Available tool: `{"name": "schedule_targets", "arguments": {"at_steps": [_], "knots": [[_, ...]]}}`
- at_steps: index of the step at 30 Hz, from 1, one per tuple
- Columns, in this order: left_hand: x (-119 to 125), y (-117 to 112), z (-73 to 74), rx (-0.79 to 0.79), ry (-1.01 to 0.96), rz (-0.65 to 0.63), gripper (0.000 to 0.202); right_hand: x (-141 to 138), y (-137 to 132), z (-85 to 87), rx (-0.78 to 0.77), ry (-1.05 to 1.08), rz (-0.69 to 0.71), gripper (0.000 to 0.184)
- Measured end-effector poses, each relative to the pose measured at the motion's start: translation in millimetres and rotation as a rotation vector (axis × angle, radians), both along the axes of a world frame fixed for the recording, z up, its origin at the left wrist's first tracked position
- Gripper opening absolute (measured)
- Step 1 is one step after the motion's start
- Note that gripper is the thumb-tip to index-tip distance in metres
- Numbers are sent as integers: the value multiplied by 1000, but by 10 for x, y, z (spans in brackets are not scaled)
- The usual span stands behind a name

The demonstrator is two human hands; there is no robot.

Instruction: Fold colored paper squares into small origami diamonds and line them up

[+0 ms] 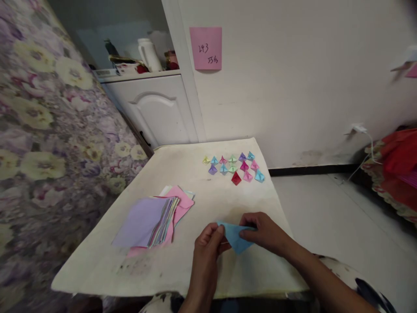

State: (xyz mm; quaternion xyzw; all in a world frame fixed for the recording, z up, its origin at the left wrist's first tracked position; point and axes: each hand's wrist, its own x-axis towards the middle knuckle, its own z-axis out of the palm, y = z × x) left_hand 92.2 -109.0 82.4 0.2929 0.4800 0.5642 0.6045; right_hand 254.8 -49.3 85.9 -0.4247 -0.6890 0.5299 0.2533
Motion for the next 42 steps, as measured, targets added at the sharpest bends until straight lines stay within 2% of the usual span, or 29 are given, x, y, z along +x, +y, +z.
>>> {"name": "schedule_targets", "arguments": {"at_steps": [5,11,21,27,30,34,37,42], "knots": [[80,9,-97,-62,83,-140,30,12,-1,40,-11,23,-4,1],[121,14,-222,-126,165,-103,32,1,-44,98,56,-5,-31,4],[142,-28,-9,-25,236,28,16,-2,-100,192,233,-2,-79,8],[156,-15,-14,-25,200,64,14,-12,-103,183,330,-2,-38,13],[160,-23,8,-45,158,77,16,-14,-118,189,351,29,-85,17],[132,-35,15,-40,121,143,18,-10,-146,226,480,118,-149,29],[89,-31,-21,-32,119,153,20,-8,-170,238,526,152,-151,24],[56,-22,-57,-38,103,138,22,-18,-194,213,496,135,-144,17]]}}
